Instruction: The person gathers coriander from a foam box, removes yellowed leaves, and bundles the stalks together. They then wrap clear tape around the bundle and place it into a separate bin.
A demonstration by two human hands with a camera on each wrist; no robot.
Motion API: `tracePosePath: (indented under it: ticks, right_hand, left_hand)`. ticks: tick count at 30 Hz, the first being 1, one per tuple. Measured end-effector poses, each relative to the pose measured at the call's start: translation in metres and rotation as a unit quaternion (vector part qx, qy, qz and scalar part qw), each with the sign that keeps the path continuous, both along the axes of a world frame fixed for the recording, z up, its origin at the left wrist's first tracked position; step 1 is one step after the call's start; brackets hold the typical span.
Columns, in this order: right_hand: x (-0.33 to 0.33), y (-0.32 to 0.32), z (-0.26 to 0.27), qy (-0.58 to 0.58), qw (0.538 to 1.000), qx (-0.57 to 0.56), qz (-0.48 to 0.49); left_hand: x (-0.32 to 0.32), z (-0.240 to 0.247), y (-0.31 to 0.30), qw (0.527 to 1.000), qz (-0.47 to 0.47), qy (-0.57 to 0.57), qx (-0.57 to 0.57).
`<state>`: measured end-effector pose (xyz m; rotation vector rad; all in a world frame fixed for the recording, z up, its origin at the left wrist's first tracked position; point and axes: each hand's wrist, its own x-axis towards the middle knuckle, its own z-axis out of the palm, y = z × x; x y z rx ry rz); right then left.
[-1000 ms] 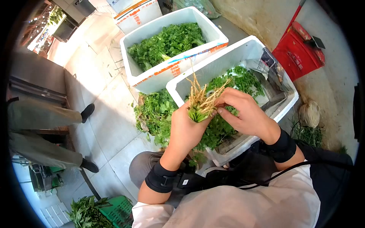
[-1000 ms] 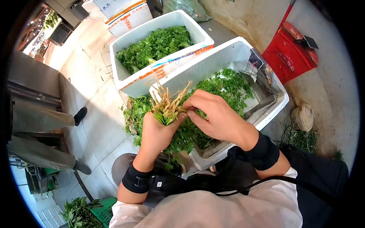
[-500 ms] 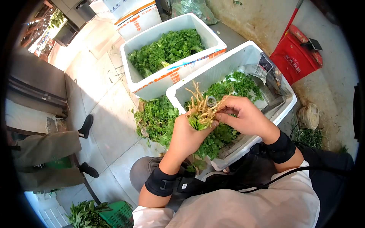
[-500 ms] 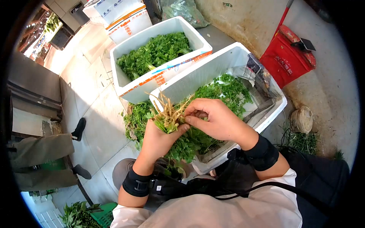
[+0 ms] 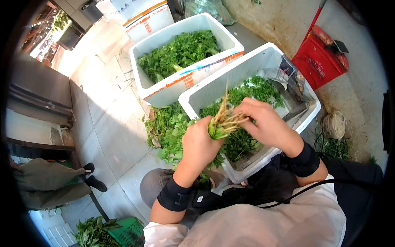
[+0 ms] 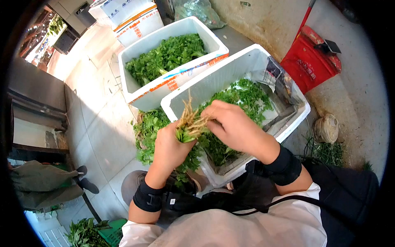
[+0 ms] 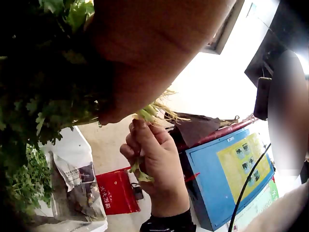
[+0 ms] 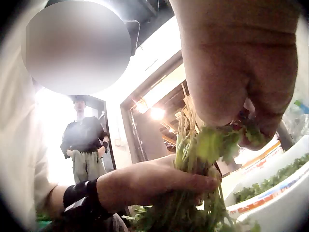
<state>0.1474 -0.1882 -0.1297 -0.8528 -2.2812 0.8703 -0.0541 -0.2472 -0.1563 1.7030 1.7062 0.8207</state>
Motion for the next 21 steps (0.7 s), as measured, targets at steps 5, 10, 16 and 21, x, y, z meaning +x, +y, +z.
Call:
tracePosePath:
  ticks: [5,10,16,21]
  right_hand:
    - [0.010,0.011,-0.003,0.024,0.994,-0.016,-0.101]
    - [0.022,0.021,-0.006,0.005,0.982,-0.035,-0.186]
    - [0.022,0.022,-0.007,0.072,0.959,-0.036,-0.271]
    - [0.020,0.021,-0.010,0.106,0.966,0.004,-0.235]
  left_hand:
    - [-0.007,0.004,0.001,0.989,0.002,-0.142,-0.028]
    - [-0.005,0.010,0.002,0.928,0.009,-0.365,-0.081]
    - [-0.002,0.018,-0.001,0.901,0.003,-0.419,-0.116]
    - [-0.003,0.020,-0.003,0.897,-0.008,-0.429,-0.111]
